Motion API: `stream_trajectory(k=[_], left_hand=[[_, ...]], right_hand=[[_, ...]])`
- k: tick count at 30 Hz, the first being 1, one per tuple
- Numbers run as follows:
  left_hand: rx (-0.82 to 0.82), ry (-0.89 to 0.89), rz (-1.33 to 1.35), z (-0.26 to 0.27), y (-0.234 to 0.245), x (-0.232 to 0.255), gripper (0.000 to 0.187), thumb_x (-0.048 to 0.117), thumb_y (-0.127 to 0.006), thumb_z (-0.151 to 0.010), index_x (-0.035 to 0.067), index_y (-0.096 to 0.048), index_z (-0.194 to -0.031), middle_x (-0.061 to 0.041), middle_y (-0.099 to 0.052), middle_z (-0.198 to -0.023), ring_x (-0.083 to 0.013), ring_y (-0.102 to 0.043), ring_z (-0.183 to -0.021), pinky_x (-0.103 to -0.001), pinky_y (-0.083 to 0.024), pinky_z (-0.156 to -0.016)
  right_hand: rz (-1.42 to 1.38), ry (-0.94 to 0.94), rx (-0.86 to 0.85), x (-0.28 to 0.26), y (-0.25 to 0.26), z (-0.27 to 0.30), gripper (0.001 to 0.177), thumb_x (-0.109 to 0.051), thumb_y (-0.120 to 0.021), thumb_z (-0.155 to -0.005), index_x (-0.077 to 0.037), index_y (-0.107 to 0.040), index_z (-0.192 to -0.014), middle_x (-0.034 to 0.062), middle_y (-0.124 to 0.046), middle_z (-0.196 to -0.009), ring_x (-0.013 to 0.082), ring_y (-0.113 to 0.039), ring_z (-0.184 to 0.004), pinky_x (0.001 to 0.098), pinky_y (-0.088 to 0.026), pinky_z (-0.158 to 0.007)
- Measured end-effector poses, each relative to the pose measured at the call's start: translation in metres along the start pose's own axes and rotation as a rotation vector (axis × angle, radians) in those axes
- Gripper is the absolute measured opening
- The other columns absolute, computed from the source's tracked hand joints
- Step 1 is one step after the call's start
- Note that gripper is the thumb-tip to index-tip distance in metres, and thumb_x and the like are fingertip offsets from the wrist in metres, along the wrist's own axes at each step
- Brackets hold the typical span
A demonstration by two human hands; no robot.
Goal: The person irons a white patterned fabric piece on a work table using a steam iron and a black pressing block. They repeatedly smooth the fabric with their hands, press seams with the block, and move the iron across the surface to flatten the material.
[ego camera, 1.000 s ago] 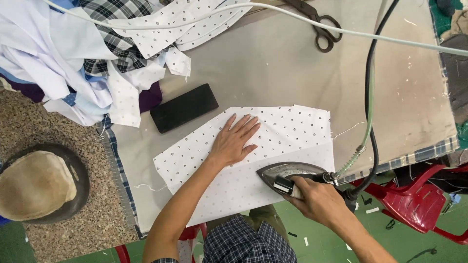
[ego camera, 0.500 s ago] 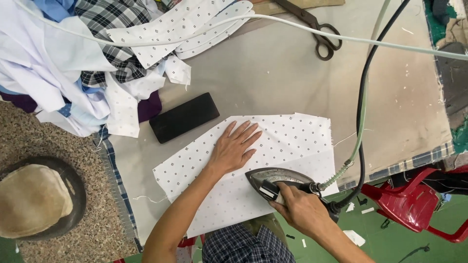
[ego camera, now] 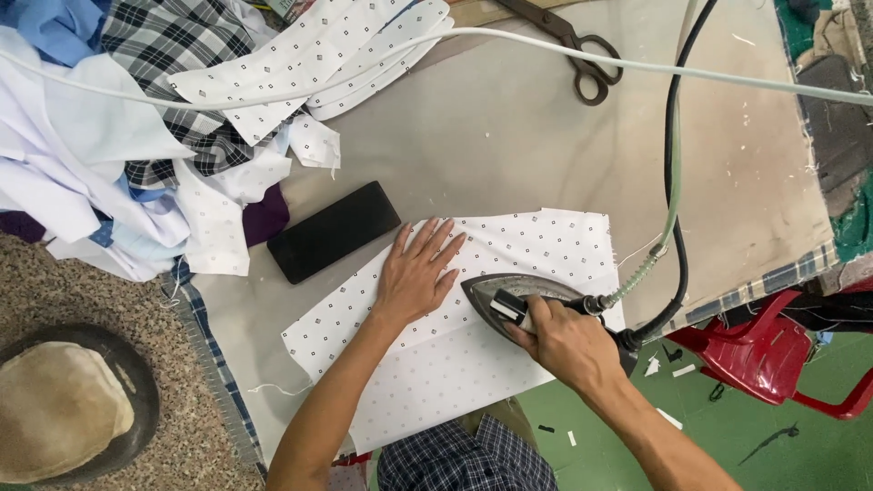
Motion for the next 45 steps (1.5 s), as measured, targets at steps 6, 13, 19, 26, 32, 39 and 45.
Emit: stream_trajectory(k=[6, 13, 19, 26, 32, 39, 45], left_hand=[[0.014, 0.011, 0.013, 0.007, 0.002, -0.019, 0.052, 0.043, -0.043, -0.103, 0.022, -0.051, -0.15, -0.011, -0.047, -0.157, -0.0292, -0.037, -0.149, -0.049, -0.023, -0.122], [0.089, 0.029, -0.173, 0.025, 0.042, -0.057, 0.054, 0.044, -0.054, -0.1, 0.019, -0.054, -0.148, -0.013, -0.047, -0.155, -0.0309, -0.039, -0.147, -0.054, -0.023, -0.121], [0.013, 0.325, -0.084, 0.055, 0.08, -0.103, 0.069, 0.042, -0.067, -0.093, 0.016, -0.047, -0.154, -0.025, -0.041, -0.155, -0.0423, -0.035, -0.146, -0.063, -0.016, -0.12], [-0.043, 0.379, 0.036, 0.095, 0.079, -0.049, 0.07, 0.046, -0.069, -0.09, 0.018, -0.05, -0.152, -0.023, -0.053, -0.131, -0.0376, -0.054, -0.117, -0.052, -0.039, -0.099], [-0.108, -0.008, 0.129, 0.129, 0.04, 0.054, 0.085, 0.048, -0.075, -0.086, 0.019, -0.034, -0.155, -0.024, -0.046, -0.138, -0.038, -0.048, -0.124, -0.054, -0.038, -0.106], [-0.139, -0.206, 0.117, 0.129, 0.024, 0.106, 0.076, 0.033, -0.082, -0.086, 0.008, -0.046, -0.148, -0.028, -0.046, -0.135, -0.0406, -0.047, -0.117, -0.053, -0.042, -0.098], [-0.19, -0.225, 0.166, 0.118, 0.012, 0.126, 0.072, 0.033, -0.08, -0.087, 0.005, -0.05, -0.146, -0.033, -0.046, -0.135, -0.0444, -0.045, -0.123, -0.057, -0.038, -0.106]], right_hand=[[-0.009, -0.029, -0.004, 0.001, 0.023, -0.025, 0.052, -0.059, -0.051, -0.097, -0.013, -0.059, -0.12, 0.0056, -0.07, -0.081, 0.0236, -0.076, -0.069, 0.0392, -0.061, -0.059], [-0.047, -0.037, -0.028, 0.002, 0.024, -0.036, 0.05, -0.055, -0.05, -0.099, -0.01, -0.059, -0.12, 0.0101, -0.073, -0.083, 0.0271, -0.077, -0.072, 0.0411, -0.062, -0.062], [-0.145, -0.069, -0.144, -0.002, 0.039, -0.04, 0.051, -0.055, -0.047, -0.1, -0.01, -0.057, -0.122, 0.014, -0.075, -0.094, 0.0302, -0.078, -0.084, 0.0438, -0.062, -0.074], [-0.159, -0.062, -0.142, -0.003, 0.045, -0.042, 0.047, -0.053, -0.046, -0.101, -0.011, -0.06, -0.118, 0.011, -0.075, -0.09, 0.0261, -0.077, -0.083, 0.0386, -0.061, -0.073], [-0.252, 0.15, 0.381, 0.002, 0.032, -0.024, 0.046, -0.04, -0.066, -0.095, -0.002, -0.061, -0.122, 0.0163, -0.071, -0.104, 0.0333, -0.071, -0.09, 0.0423, -0.059, -0.075], [0.376, 0.219, 0.416, 0.015, 0.017, 0.052, 0.069, -0.007, -0.057, -0.088, 0.0, -0.036, -0.153, 0.0241, -0.041, -0.153, 0.0377, -0.044, -0.138, 0.0478, -0.041, -0.113], [0.322, 0.225, 0.153, 0.027, 0.003, 0.027, 0.074, 0.003, -0.057, -0.082, 0.004, -0.036, -0.153, 0.0166, -0.055, -0.138, 0.0239, -0.059, -0.107, 0.0333, -0.049, -0.097]])
Point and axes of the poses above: each hand's wrist, its own z-axis away from the middle knuckle, its own y-axis out of the back of the hand, x = y × z, the point moved 2 cm from there along -z, towards the middle knuckle
